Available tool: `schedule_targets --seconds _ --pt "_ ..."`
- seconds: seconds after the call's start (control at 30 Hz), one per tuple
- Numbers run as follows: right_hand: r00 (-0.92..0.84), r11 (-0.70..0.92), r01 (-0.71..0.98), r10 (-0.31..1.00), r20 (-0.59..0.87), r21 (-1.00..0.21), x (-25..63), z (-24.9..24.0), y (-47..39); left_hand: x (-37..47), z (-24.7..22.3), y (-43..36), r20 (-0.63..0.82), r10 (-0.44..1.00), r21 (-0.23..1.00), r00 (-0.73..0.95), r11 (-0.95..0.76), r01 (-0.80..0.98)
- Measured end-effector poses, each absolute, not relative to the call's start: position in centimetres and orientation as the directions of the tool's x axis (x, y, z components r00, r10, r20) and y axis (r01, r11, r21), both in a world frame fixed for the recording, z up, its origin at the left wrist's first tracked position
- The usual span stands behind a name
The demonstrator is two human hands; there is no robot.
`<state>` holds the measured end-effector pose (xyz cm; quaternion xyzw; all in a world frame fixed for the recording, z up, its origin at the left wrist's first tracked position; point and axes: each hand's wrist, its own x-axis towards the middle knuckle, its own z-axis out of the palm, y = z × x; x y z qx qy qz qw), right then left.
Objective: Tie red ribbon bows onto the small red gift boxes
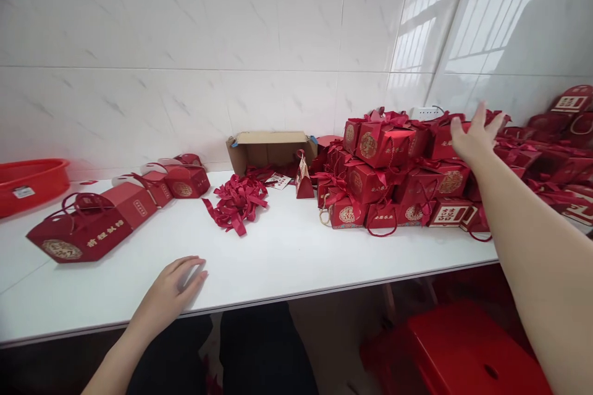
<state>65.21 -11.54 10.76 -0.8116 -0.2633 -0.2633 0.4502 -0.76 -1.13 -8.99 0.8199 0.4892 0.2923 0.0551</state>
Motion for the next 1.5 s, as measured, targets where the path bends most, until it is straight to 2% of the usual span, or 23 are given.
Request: schedule_targets --seconds 0.07,0.1,0.17,0.23,0.3,0.33,0.4,0.43,0.5,0.53,0.6,0.73,0.83,0.93,1.0,1.07,1.13,1.2,1.27,1.37,1.43,1.5 --pt "0.747 -0.341 0.656 0.167 0.643 -0.673 62.8 11.1 -11.0 -0.7 -8.9 -1.4 0.441 0.825 0.37 0.354 -0.526 0.765" --pt "0.688 -0.255 0.721 0.151 0.71 -0.645 60.9 10.9 -10.6 -0.6 -8.8 -1.5 0.446 0.821 0.368 0.357 -0.532 0.763" --pt "0.428 -0.105 0.902 0.077 0.901 -0.419 55.7 9.6 -9.6 -0.4 -8.6 -1.9 0.447 0.817 0.365 0.364 -0.538 0.76" --pt "0.191 0.017 0.981 0.047 0.981 -0.191 49.1 7.4 -8.2 -0.3 -8.4 -2.2 0.436 0.822 0.368 0.366 -0.534 0.761" --pt "0.058 0.174 0.981 0.15 0.987 -0.085 42.0 4.7 -6.5 -0.3 -8.4 -2.4 0.42 0.832 0.377 0.363 -0.524 0.764" --pt "0.037 0.245 0.965 0.223 0.974 -0.093 38.5 3.4 -5.5 -0.3 -8.4 -2.6 0.414 0.836 0.382 0.361 -0.519 0.764" --pt "-0.009 0.337 0.926 0.47 0.883 -0.17 32.2 0.8 -3.5 -0.4 -8.5 -2.8 0.409 0.84 0.391 0.356 -0.514 0.764" --pt "-0.061 0.362 0.906 0.623 0.78 -0.218 29.5 -0.3 -2.5 -0.4 -8.6 -2.9 0.409 0.841 0.395 0.355 -0.513 0.762" --pt "-0.186 0.33 0.886 0.896 0.403 -0.325 25.3 -2.2 -0.4 -0.4 -8.7 -3.1 0.416 0.838 0.398 0.352 -0.516 0.758" --pt "-0.182 0.301 0.888 0.924 0.336 -0.347 23.7 -3.0 0.5 -0.5 -8.7 -3.1 0.423 0.835 0.398 0.353 -0.521 0.755" --pt "-0.141 0.226 0.899 0.96 0.241 -0.374 21.4 -4.0 2.1 -0.5 -8.8 -3.2 0.439 0.825 0.397 0.355 -0.533 0.747" --pt "-0.072 0.157 0.896 0.974 0.213 -0.415 19.4 -4.5 3.5 -0.5 -9.0 -3.3 0.447 0.823 0.418 0.35 -0.538 0.732" --pt "-0.169 0.267 0.853 0.954 0.247 -0.449 18.7 -3.5 1.8 -0.6 -9.2 -3.4 0.44 0.843 0.477 0.308 -0.51 0.716" --pt "-0.379 0.469 0.74 0.883 0.276 -0.483 17.9 -2.1 -1.9 -0.8 -9.0 -3.6 0.491 0.824 0.518 0.282 -0.537 0.666" --pt "-0.545 0.585 0.648 0.803 0.24 -0.487 17.5 -1.2 -4.8 -0.9 -8.6 -3.8 0.543 0.777 0.486 0.319 -0.6 0.636" --pt "-0.62 0.625 0.605 0.759 0.199 -0.494 17.2 -0.5 -7.2 -1.1 -8.2 -4.3 0.571 0.725 0.427 0.386 -0.664 0.614" --pt "-0.628 0.61 0.567 0.755 0.188 -0.554 17.2 0.0 -8.7 -1.4 -7.8 -5.1 0.568 0.691 0.396 0.447 -0.705 0.588" --pt "-0.59 0.569 0.483 0.773 0.233 -0.665 17.6 0.5 -9.2 -1.7 -7.6 -6.1 0.558 0.697 0.423 0.451 -0.706 0.568" --pt "-0.518 0.487 0.334 0.81 0.275 -0.807 18.3 0.8 -9.1 -2.1 -7.5 -7.3 0.531 0.733 0.491 0.425 -0.675 0.55" --pt "-0.432 0.227 0.016 0.88 0.198 -0.974 19.3 1.3 -8.6 -2.9 -7.4 -9.3 0.487 0.79 0.606 0.372 -0.612 0.508" --pt "-0.424 0.017 -0.226 0.899 0.114 -0.974 19.7 1.7 -8.4 -3.5 -7.4 -10.6 0.467 0.818 0.667 0.335 -0.575 0.474" --pt "-0.422 -0.155 -0.435 0.905 0.048 -0.887 19.8 2.1 -8.3 -4.0 -7.4 -11.9 0.452 0.838 0.708 0.307 -0.546 0.447"
